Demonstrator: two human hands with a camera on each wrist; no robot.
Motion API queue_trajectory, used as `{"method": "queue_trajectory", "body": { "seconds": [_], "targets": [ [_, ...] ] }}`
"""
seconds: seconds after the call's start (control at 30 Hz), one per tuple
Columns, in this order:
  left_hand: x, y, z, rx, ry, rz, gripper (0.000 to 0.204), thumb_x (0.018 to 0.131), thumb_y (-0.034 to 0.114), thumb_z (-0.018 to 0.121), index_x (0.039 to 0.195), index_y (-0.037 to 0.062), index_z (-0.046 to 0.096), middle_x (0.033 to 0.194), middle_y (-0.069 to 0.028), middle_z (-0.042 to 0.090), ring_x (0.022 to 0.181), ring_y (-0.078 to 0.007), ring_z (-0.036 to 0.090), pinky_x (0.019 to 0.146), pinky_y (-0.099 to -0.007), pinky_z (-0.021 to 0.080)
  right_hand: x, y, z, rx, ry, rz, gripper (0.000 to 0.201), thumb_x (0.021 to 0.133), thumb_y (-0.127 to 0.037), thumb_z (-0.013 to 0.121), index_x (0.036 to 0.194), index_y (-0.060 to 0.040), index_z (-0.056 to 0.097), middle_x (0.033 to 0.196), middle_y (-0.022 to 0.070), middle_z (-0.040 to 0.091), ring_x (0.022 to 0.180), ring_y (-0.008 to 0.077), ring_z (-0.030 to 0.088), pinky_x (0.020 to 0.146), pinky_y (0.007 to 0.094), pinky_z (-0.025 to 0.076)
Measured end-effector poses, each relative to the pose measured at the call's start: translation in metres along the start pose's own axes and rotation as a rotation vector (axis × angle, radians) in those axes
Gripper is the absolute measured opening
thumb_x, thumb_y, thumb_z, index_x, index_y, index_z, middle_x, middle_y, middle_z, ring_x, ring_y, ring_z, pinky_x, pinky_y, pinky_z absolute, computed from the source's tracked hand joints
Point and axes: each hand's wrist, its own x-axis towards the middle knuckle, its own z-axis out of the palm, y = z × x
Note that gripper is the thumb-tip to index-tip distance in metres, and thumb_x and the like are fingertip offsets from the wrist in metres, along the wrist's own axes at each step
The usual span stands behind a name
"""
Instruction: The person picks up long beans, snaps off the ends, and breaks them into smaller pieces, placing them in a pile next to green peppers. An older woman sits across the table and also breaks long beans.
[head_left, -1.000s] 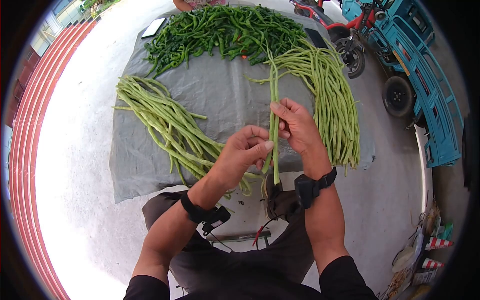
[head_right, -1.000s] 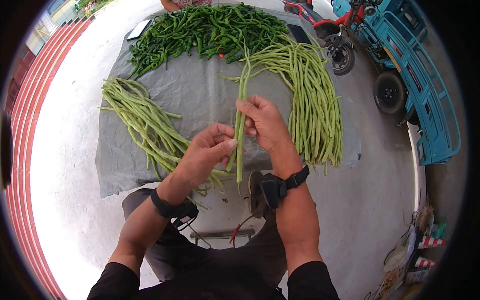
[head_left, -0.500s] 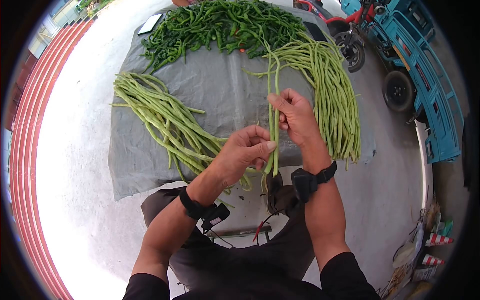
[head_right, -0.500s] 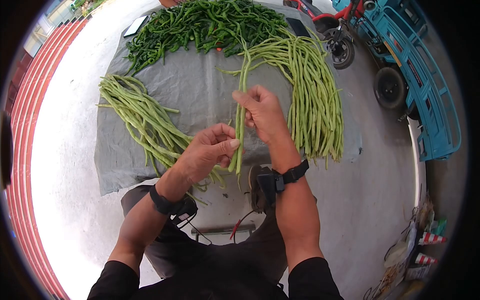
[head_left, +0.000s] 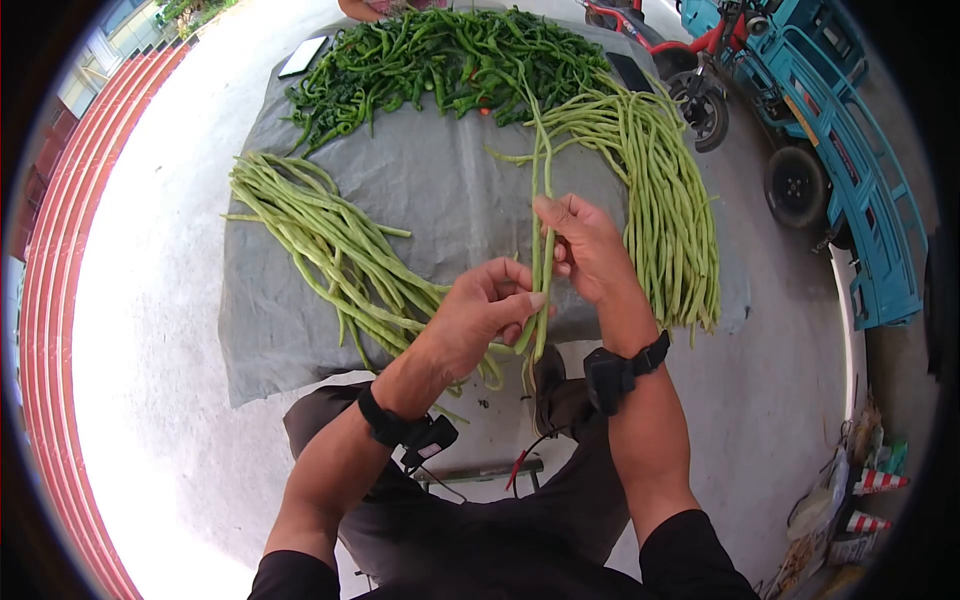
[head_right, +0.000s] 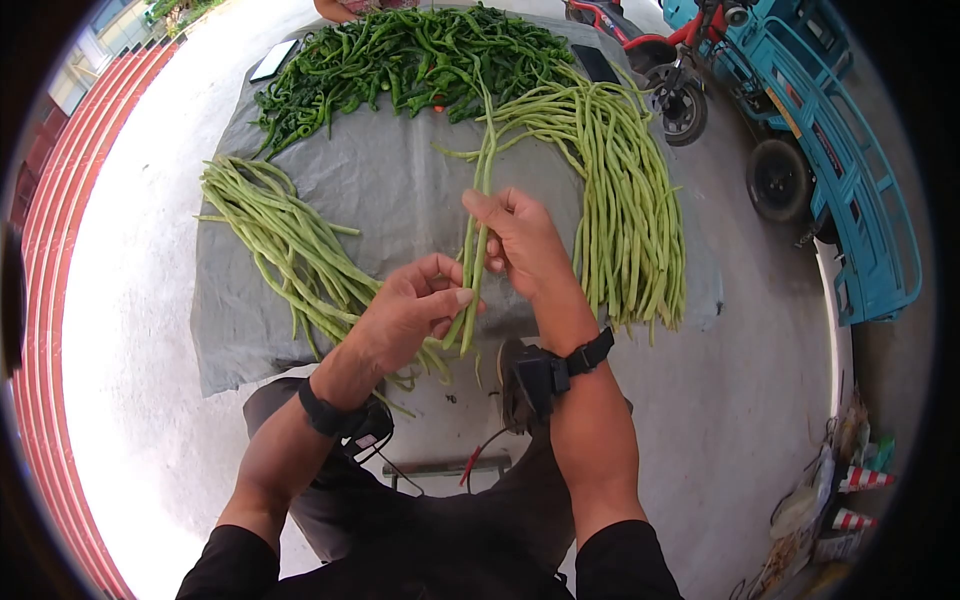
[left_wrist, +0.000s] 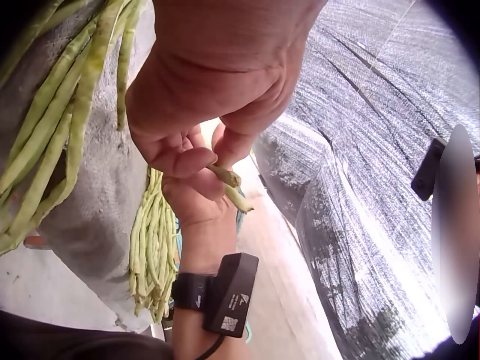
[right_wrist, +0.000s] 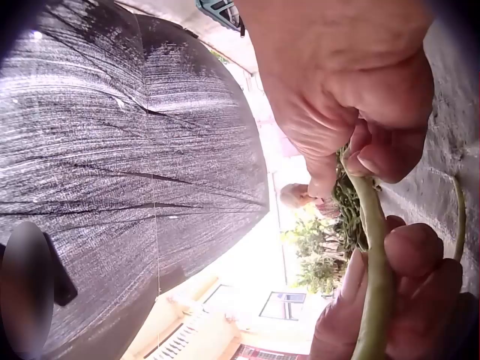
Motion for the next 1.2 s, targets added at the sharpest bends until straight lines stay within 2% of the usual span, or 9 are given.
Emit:
{"method": "queue_trajectory", "body": {
  "seconds": [0.27, 0.37, 0.5, 0.6, 0.7, 0.8, 0.9, 1.0, 1.2],
  "targets": [
    [-0.003, 0.006, -0.003, -0.031, 0.006, 0.033, 0.021, 0.097, 0.011, 0.072, 0.114, 0.005, 0.06, 0.101, -0.0108, 0.074, 0.073, -0.0059, 0.059, 0.062, -0.0212, 0.042, -0.006, -0.004, 0.003, 0.102, -0.128, 0.125, 0.036, 0.098, -0.038, 0.076, 0.092, -0.0082, 0.057, 0.076, 0.0001, 0.058, 0.054, 0.0056, 0.048, 0.042, 0.0224, 0.038],
    [-0.004, 0.006, -0.005, -0.029, 0.002, 0.048, 0.02, 0.097, 0.012, 0.072, 0.113, 0.0054, 0.061, 0.101, -0.0094, 0.074, 0.074, -0.0057, 0.06, 0.061, -0.0214, 0.042, -0.007, -0.001, 0.001, 0.077, -0.196, 0.146, 0.027, 0.102, -0.033, 0.071, 0.101, -0.0077, 0.062, 0.077, -0.0028, 0.058, 0.055, 0.0029, 0.048, 0.041, 0.0203, 0.036],
    [-0.005, 0.01, -0.004, -0.02, 0.009, 0.056, 0.018, 0.098, 0.012, 0.071, 0.109, 0.0029, 0.06, 0.094, -0.0069, 0.072, 0.068, -0.0062, 0.057, 0.061, -0.0215, 0.045, -0.007, -0.005, 0.003, 0.079, -0.252, 0.185, 0.024, 0.103, -0.027, 0.069, 0.1, -0.0044, 0.064, 0.077, -0.002, 0.06, 0.054, 0.0017, 0.048, 0.041, 0.0191, 0.038],
    [-0.006, 0.007, -0.01, -0.018, -0.008, 0.048, 0.02, 0.101, 0.015, 0.07, 0.117, 0.0054, 0.063, 0.106, -0.0059, 0.072, 0.089, -0.008, 0.066, 0.069, -0.0229, 0.049, -0.006, -0.001, 0.001, 0.114, -0.251, 0.159, 0.022, 0.104, -0.024, 0.068, 0.1, -0.0031, 0.064, 0.079, -0.0012, 0.062, 0.054, 0.0013, 0.049, 0.041, 0.0184, 0.038],
    [-0.006, 0.011, -0.012, -0.102, 0.015, 0.028, 0.019, 0.104, 0.016, 0.065, 0.12, 0.0047, 0.062, 0.109, -0.0051, 0.07, 0.098, -0.0102, 0.068, 0.078, -0.0276, 0.057, -0.005, -0.001, 0.0, 0.176, -0.256, 0.127, 0.021, 0.105, -0.023, 0.067, 0.101, -0.0029, 0.064, 0.08, -0.0008, 0.062, 0.055, 0.0012, 0.049, 0.042, 0.0184, 0.038],
    [-0.001, 0.005, -0.019, 0.012, 0.008, 0.191, 0.02, 0.105, 0.008, 0.061, 0.125, 0.0034, 0.059, 0.111, -0.0046, 0.069, 0.101, -0.0118, 0.068, 0.083, -0.0304, 0.059, -0.005, -0.003, 0.002, 0.231, -0.265, 0.106, 0.022, 0.106, -0.024, 0.065, 0.102, -0.0028, 0.063, 0.081, -0.001, 0.061, 0.057, 0.0015, 0.049, 0.044, 0.0186, 0.038],
    [0.003, -0.002, -0.009, 0.198, 0.03, 0.493, 0.027, 0.103, 0.001, 0.062, 0.13, 0.0034, 0.056, 0.118, -0.0047, 0.069, 0.104, -0.0127, 0.068, 0.083, -0.0281, 0.058, -0.006, -0.002, 0.004, 0.273, -0.287, 0.084, 0.023, 0.107, -0.026, 0.064, 0.102, -0.0032, 0.063, 0.081, -0.0012, 0.059, 0.058, 0.003, 0.048, 0.048, 0.0192, 0.04],
    [0.0, 0.005, 0.007, 0.301, 0.068, 0.563, 0.033, 0.1, -0.006, 0.063, 0.131, 0.0024, 0.054, 0.118, -0.0052, 0.069, 0.087, -0.0084, 0.065, 0.076, -0.0256, 0.055, -0.008, -0.002, 0.008, 0.301, -0.327, 0.074, 0.025, 0.106, -0.029, 0.064, 0.1, -0.0039, 0.064, 0.077, -0.0013, 0.058, 0.059, 0.0063, 0.049, 0.052, 0.0214, 0.041],
    [-0.004, 0.005, 0.011, 0.389, 0.136, 0.632, 0.03, 0.099, -0.004, 0.068, 0.126, 0.0034, 0.059, 0.117, -0.0048, 0.07, 0.095, -0.0088, 0.068, 0.081, -0.0253, 0.056, -0.007, 0.009, 0.014, 0.31, -0.344, 0.081, 0.027, 0.105, -0.031, 0.066, 0.099, -0.0051, 0.066, 0.075, -0.0008, 0.059, 0.062, 0.0088, 0.054, 0.055, 0.024, 0.043]
  ]
}}
